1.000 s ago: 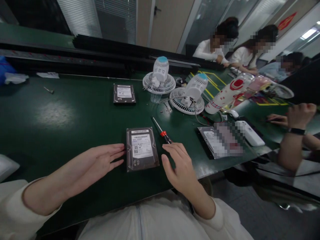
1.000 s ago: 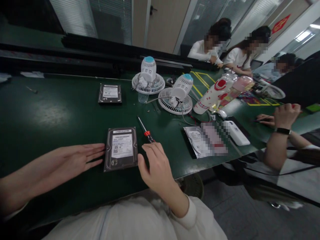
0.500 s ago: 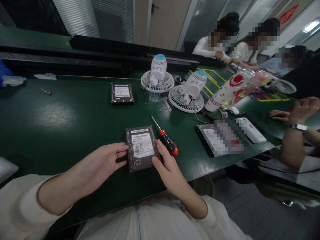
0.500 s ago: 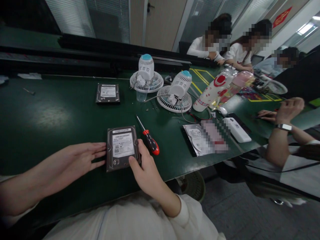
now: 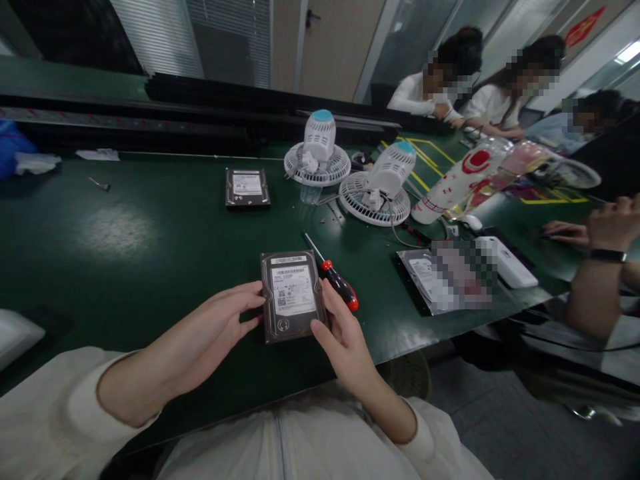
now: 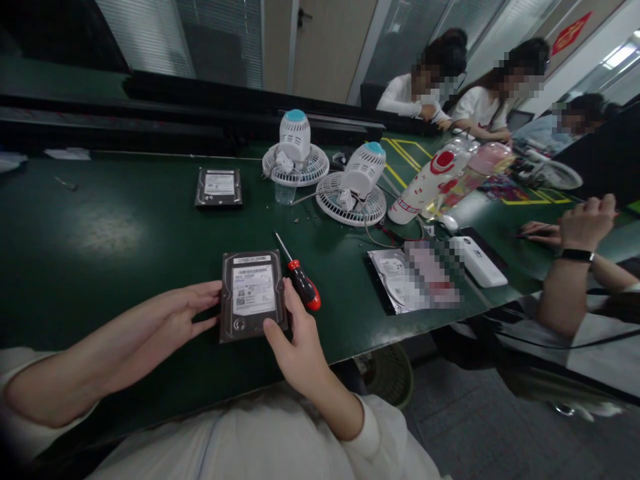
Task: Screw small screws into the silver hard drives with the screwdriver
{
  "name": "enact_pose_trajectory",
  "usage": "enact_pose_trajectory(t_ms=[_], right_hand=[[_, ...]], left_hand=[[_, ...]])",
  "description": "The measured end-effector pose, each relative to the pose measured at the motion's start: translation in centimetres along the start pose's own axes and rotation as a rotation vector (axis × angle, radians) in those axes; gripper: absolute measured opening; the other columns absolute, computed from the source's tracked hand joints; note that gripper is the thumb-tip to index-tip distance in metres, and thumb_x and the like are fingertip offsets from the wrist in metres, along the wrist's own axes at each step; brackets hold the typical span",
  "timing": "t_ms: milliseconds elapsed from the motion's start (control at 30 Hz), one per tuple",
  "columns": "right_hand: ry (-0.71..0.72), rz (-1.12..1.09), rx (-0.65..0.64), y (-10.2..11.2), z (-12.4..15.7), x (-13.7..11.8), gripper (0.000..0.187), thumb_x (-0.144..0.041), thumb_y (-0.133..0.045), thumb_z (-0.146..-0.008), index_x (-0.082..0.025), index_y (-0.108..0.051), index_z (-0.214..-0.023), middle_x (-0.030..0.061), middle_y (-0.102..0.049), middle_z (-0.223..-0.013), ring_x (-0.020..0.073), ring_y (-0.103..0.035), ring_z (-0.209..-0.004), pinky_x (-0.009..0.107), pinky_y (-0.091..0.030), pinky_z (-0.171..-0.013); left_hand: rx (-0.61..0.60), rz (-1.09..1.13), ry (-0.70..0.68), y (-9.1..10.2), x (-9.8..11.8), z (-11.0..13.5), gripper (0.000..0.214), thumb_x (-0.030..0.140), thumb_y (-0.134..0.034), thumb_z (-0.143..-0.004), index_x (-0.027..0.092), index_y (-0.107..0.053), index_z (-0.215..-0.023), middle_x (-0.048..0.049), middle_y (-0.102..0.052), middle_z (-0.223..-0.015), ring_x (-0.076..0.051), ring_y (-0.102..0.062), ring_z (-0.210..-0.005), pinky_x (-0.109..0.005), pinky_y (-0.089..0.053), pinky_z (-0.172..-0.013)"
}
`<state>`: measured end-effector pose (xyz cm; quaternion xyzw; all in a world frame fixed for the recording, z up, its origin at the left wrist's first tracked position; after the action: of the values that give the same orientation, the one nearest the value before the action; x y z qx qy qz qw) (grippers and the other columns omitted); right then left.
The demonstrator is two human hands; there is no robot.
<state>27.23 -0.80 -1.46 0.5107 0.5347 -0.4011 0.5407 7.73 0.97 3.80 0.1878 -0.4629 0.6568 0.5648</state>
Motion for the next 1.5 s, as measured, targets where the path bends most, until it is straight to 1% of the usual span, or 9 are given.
enact_pose_trajectory(t_ms=[400, 500, 667, 800, 1000, 1133, 1300, 1433, 1500], right_hand=[[-0.032, -0.119, -0.008, -0.2, -0.1, -0.8, 0.068, -0.039, -0.06, -0.097, -0.027, -0.034, -0.159, 0.0067, -0.039, -0.163, 0.0195, -0.041, -0.152, 0.046, -0.032, -0.131], [-0.041, -0.143, -0.022, -0.2, -0.3, -1.1, 0.07, -0.041, -0.061, -0.096, -0.028, -0.034, -0.159, 0.0062, -0.035, -0.165, 0.0198, -0.038, -0.154, 0.046, -0.031, -0.131], [-0.043, -0.201, -0.067, -0.9, -0.5, -1.2, 0.075, -0.043, -0.062, -0.095, -0.032, -0.028, -0.161, 0.0054, -0.034, -0.165, 0.0194, -0.037, -0.154, 0.048, -0.03, -0.131], [-0.046, -0.242, -0.072, -1.7, -0.7, -1.1, 0.079, -0.048, -0.061, -0.095, -0.034, -0.021, -0.162, 0.0051, -0.032, -0.166, 0.0195, -0.035, -0.155, 0.05, -0.03, -0.13], [-0.04, -0.248, -0.078, -1.9, -1.5, -1.5, 0.079, -0.05, -0.062, -0.094, -0.032, -0.025, -0.161, 0.0059, -0.031, -0.166, 0.0201, -0.034, -0.155, 0.048, -0.029, -0.131], [-0.008, -0.241, -0.088, -2.0, -2.1, -1.7, 0.079, -0.049, -0.061, -0.095, -0.031, -0.023, -0.162, 0.0064, -0.03, -0.167, 0.0189, -0.033, -0.155, 0.047, -0.028, -0.132], [0.044, -0.223, -0.092, -2.5, -2.4, -1.8, 0.079, -0.046, -0.058, -0.097, -0.032, -0.016, -0.163, 0.0062, -0.027, -0.168, 0.0163, -0.028, -0.157, 0.045, -0.026, -0.132], [0.058, -0.221, -0.096, -2.5, -2.0, -1.5, 0.074, -0.038, -0.059, -0.098, -0.033, -0.021, -0.161, 0.0065, -0.034, -0.165, 0.0158, -0.031, -0.156, 0.046, -0.026, -0.132], [0.065, -0.222, -0.093, -2.4, -1.8, -1.4, 0.071, -0.035, -0.058, -0.099, -0.033, -0.023, -0.161, 0.0067, -0.036, -0.164, 0.0156, -0.032, -0.156, 0.047, -0.026, -0.132]], left_hand=[[0.05, -0.003, -0.01, 1.0, -0.1, 0.1, 0.037, 0.024, -0.068, -0.089, 0.024, -0.073, -0.126, -0.007, -0.069, -0.138, -0.027, -0.058, -0.134, -0.04, -0.045, -0.113], [0.078, -0.044, -0.032, 1.1, -0.3, 0.3, 0.045, 0.026, -0.075, -0.086, 0.027, -0.071, -0.131, -0.0062, -0.069, -0.139, -0.028, -0.058, -0.133, -0.038, -0.05, -0.106], [0.208, -0.066, -0.089, 1.3, -0.2, 0.8, 0.074, 0.02, -0.083, -0.078, 0.035, -0.058, -0.146, -0.0043, -0.065, -0.145, -0.027, -0.062, -0.127, -0.031, -0.056, -0.09], [0.243, -0.043, -0.127, 1.4, 0.3, 0.8, 0.083, 0.016, -0.083, -0.075, 0.035, -0.053, -0.149, -0.0041, -0.065, -0.144, -0.026, -0.063, -0.125, -0.026, -0.057, -0.08], [0.127, 0.003, -0.049, 1.8, 0.4, 0.2, 0.064, 0.012, -0.082, -0.075, 0.02, -0.066, -0.136, -0.0109, -0.072, -0.133, -0.026, -0.071, -0.114, -0.025, -0.058, -0.078], [0.119, 0.027, -0.003, 2.6, 0.8, -0.1, 0.056, 0.006, -0.079, -0.076, 0.019, -0.069, -0.13, -0.0109, -0.075, -0.128, -0.023, -0.074, -0.105, -0.026, -0.059, -0.077], [0.124, 0.016, -0.022, 3.6, 2.7, -1.1, 0.048, 0.005, -0.077, -0.077, 0.017, -0.072, -0.122, -0.0108, -0.076, -0.124, -0.023, -0.075, -0.101, -0.026, -0.061, -0.076], [0.142, -0.012, -0.12, 4.6, 6.1, -3.2, 0.045, 0.005, -0.073, -0.079, 0.016, -0.072, -0.122, -0.0105, -0.076, -0.122, -0.023, -0.074, -0.103, -0.027, -0.059, -0.076], [0.163, -0.032, -0.155, 5.0, 8.1, -4.5, 0.047, 0.003, -0.071, -0.08, 0.014, -0.07, -0.125, -0.0101, -0.077, -0.121, -0.024, -0.071, -0.108, -0.029, -0.057, -0.082]])
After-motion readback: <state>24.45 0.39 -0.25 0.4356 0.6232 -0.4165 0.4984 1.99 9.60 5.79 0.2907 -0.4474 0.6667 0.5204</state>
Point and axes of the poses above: each hand's wrist, its own z-axis away from the middle knuckle, its own y-axis out of the back of the hand, x = y × z, the point moved 4 cm from there along -z, towards the middle knuckle
